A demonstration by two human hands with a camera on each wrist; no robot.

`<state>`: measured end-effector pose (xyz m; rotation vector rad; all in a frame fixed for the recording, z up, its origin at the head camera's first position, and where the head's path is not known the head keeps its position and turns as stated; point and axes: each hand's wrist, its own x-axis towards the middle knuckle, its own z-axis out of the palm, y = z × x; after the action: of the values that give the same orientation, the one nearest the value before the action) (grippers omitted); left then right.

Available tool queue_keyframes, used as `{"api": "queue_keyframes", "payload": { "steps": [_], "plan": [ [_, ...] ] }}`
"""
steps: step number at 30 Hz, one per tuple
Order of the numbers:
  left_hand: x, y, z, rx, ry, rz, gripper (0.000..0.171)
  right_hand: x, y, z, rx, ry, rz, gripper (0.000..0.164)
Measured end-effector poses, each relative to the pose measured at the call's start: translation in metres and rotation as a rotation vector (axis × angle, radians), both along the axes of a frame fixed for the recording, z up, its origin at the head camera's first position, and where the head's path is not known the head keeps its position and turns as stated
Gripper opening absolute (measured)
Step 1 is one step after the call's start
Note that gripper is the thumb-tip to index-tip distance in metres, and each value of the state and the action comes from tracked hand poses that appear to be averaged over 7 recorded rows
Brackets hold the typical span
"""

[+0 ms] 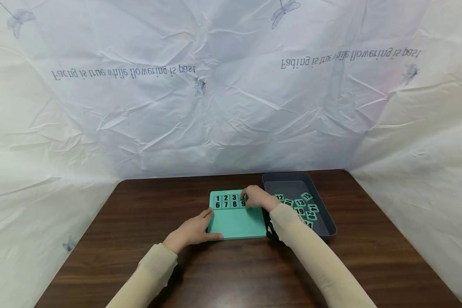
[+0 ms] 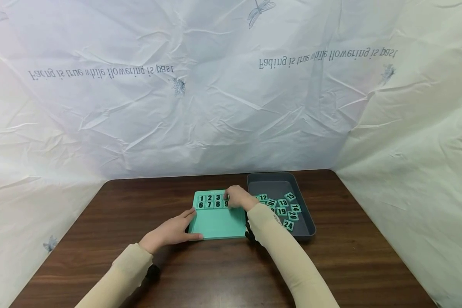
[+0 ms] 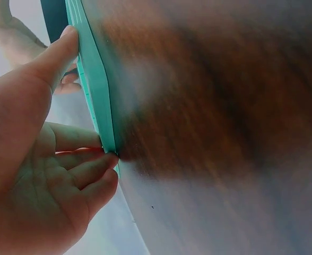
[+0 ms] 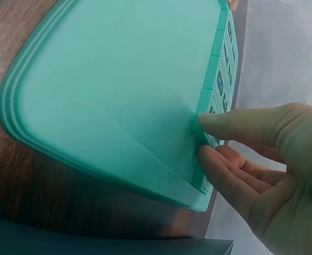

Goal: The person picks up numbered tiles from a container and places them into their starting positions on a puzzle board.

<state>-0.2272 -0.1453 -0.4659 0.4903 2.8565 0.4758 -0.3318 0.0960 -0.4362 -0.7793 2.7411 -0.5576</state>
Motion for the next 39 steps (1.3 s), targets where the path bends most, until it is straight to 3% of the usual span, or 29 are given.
{"api": "queue_keyframes", "payload": {
  "steps": [5,13,18,29,39],
  "plan": [
    [0.000,0.002,0.001,-0.003,0.005,-0.002,0.102,0.000,0.002,0.000,-0.018,-0.003,-0.025,0.032],
    [-0.001,0.004,0.001,0.005,-0.002,-0.012,0.102,-0.001,0.007,0.004,-0.014,-0.009,0.007,0.032],
    [-0.001,0.005,-0.001,0.001,-0.010,-0.014,0.101,-0.005,0.018,0.013,-0.064,-0.020,0.029,0.034],
    [-0.002,0.004,0.001,-0.014,0.016,-0.038,0.100,-0.013,0.072,0.044,-0.190,-0.022,-0.007,0.038],
    [0.004,0.001,0.001,-0.008,0.011,-0.017,0.100,-0.015,0.126,0.043,-0.158,0.016,-0.028,0.041]
  ]
}}
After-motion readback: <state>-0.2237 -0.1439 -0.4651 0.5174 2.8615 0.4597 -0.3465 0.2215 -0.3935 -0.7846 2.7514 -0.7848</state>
